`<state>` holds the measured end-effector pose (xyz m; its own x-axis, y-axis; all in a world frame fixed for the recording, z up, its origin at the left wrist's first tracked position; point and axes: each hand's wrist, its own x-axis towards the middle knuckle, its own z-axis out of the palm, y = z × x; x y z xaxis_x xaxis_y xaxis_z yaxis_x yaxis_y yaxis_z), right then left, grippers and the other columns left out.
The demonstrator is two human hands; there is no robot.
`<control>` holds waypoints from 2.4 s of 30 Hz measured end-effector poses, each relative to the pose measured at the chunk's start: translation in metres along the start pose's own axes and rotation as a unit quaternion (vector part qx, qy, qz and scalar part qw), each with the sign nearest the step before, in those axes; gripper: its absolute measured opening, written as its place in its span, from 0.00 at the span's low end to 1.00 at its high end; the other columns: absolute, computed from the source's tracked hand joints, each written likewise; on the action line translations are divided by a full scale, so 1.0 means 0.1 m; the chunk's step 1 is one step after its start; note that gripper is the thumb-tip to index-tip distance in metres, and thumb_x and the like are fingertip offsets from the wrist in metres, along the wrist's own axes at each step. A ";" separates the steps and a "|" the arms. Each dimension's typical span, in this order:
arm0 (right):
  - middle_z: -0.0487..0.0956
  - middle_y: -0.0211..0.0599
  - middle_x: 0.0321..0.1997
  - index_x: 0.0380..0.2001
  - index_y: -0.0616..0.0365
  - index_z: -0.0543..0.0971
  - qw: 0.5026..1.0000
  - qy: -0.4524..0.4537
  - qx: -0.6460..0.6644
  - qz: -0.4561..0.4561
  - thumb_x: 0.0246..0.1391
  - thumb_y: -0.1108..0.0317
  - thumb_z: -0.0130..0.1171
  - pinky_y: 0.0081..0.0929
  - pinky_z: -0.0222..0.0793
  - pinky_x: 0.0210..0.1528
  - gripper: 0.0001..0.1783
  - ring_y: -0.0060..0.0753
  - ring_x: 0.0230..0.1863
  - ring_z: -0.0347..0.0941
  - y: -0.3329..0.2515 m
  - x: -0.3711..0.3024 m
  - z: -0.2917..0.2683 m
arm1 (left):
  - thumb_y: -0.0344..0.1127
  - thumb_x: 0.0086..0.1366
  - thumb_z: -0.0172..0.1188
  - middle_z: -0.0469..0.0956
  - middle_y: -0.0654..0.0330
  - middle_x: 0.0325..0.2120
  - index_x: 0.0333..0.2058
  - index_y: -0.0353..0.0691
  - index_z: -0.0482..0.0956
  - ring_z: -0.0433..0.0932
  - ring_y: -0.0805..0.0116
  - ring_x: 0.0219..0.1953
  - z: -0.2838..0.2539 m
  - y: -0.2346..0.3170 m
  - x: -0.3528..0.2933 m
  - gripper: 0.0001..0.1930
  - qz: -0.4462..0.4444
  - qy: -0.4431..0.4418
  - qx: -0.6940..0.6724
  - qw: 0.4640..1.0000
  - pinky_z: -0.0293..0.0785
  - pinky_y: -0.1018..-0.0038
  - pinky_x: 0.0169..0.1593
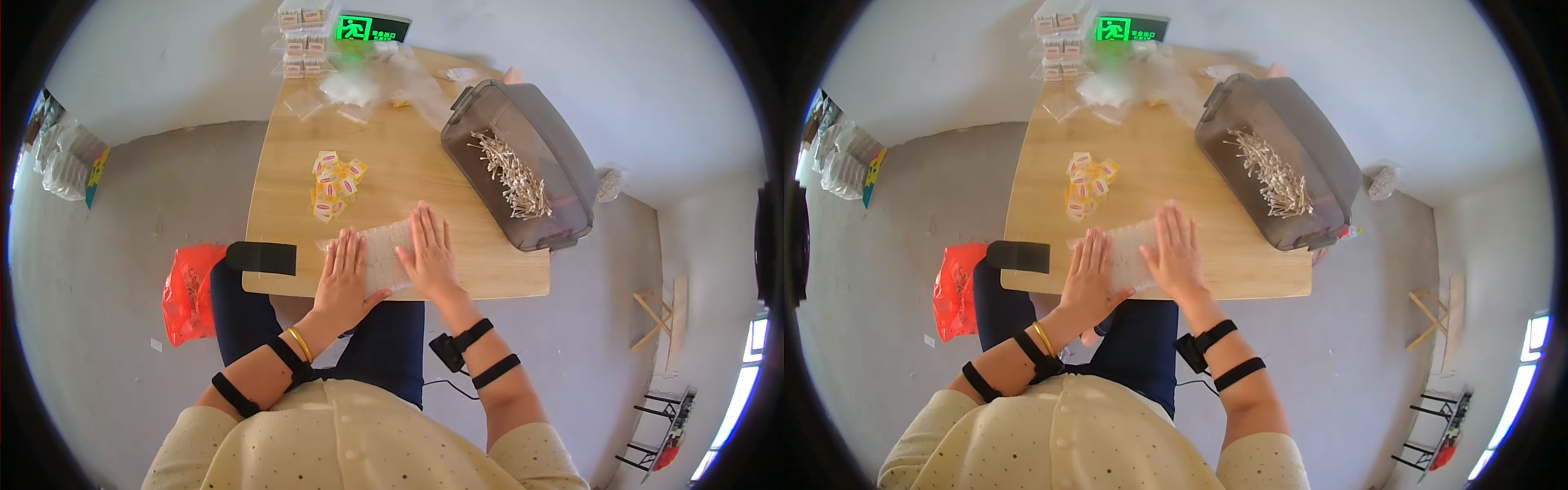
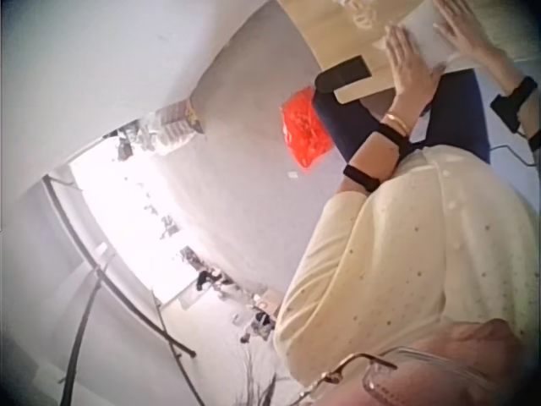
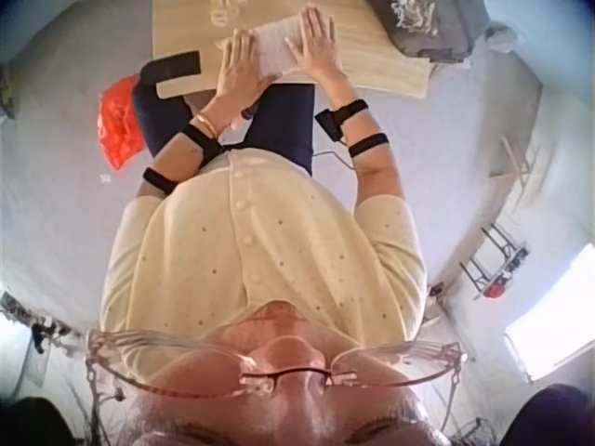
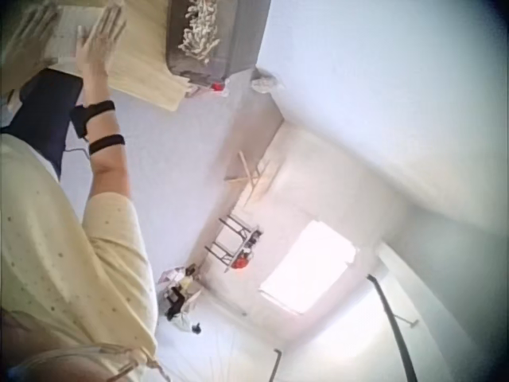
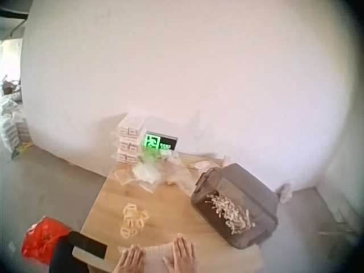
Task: The recorder is seen counting and packing cotton swabs into plastic bags.
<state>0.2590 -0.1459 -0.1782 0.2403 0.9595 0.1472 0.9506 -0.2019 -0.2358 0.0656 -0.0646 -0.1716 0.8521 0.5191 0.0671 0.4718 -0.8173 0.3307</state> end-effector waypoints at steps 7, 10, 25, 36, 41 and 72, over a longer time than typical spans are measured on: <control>0.51 0.50 0.76 0.71 0.62 0.54 1.000 0.000 -0.012 0.022 0.63 0.50 0.51 0.58 0.39 0.74 0.41 0.53 0.76 0.45 0.13 0.01 0.13 | 0.66 0.61 0.55 0.47 0.34 0.69 0.66 0.20 0.50 0.43 0.40 0.73 0.00 0.00 0.01 0.54 0.008 -0.015 0.024 1.000 0.39 0.50 0.73; 0.49 0.50 0.77 0.71 0.61 0.53 0.999 -0.005 0.024 0.036 0.65 0.47 0.49 0.52 0.41 0.74 0.41 0.53 0.77 0.45 0.17 0.02 0.13 | 0.64 0.62 0.56 0.49 0.36 0.68 0.67 0.24 0.50 0.46 0.41 0.72 0.04 -0.03 0.04 0.51 -0.005 0.010 0.005 1.000 0.39 0.49 0.73; 0.75 0.47 0.57 0.59 0.68 0.67 0.773 -0.079 0.512 0.367 0.61 0.50 0.58 0.34 0.64 0.60 0.34 0.39 0.58 0.71 0.31 -0.10 0.03 | 0.42 0.60 0.70 0.66 0.49 0.58 0.62 0.35 0.61 0.70 0.60 0.58 0.17 -0.45 -0.15 0.37 -0.337 -0.056 -0.635 0.693 0.72 0.65 0.56; 0.73 0.36 0.59 0.68 0.59 0.59 0.653 -0.145 0.673 0.315 0.50 0.76 0.65 0.32 0.62 0.64 0.43 0.33 0.59 0.70 0.49 -0.72 -0.19 | 0.30 0.54 0.74 0.66 0.52 0.59 0.62 0.33 0.57 0.68 0.63 0.62 -0.09 -0.65 -0.24 0.42 -0.216 -0.143 -0.659 0.706 0.67 0.64 0.64; 0.70 0.35 0.63 0.66 0.59 0.61 0.770 -0.061 0.605 0.195 0.47 0.78 0.67 0.32 0.61 0.66 0.43 0.33 0.63 0.67 -0.01 -0.80 -0.72 | 0.28 0.51 0.74 0.66 0.51 0.56 0.61 0.34 0.59 0.68 0.58 0.61 -0.55 -0.67 -0.36 0.42 -0.032 -0.016 -0.500 0.865 0.65 0.63 0.64; 0.72 0.27 0.52 0.50 0.37 0.68 0.818 0.525 -0.031 -0.234 0.64 0.63 0.56 0.51 0.64 0.63 0.14 0.38 0.55 0.69 -0.94 -0.87 -2.09 | 0.38 0.62 0.66 0.63 0.68 0.59 0.54 0.69 0.71 0.64 0.60 0.63 -2.62 -0.51 -1.09 0.23 0.359 0.517 0.075 0.774 0.64 0.45 0.61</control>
<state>0.1899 -0.2519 0.0320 -0.1472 0.2436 0.9586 0.9871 0.0977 0.1268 -0.1103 -0.0141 0.0513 0.3081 -0.2221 0.9251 0.0489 -0.9674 -0.2486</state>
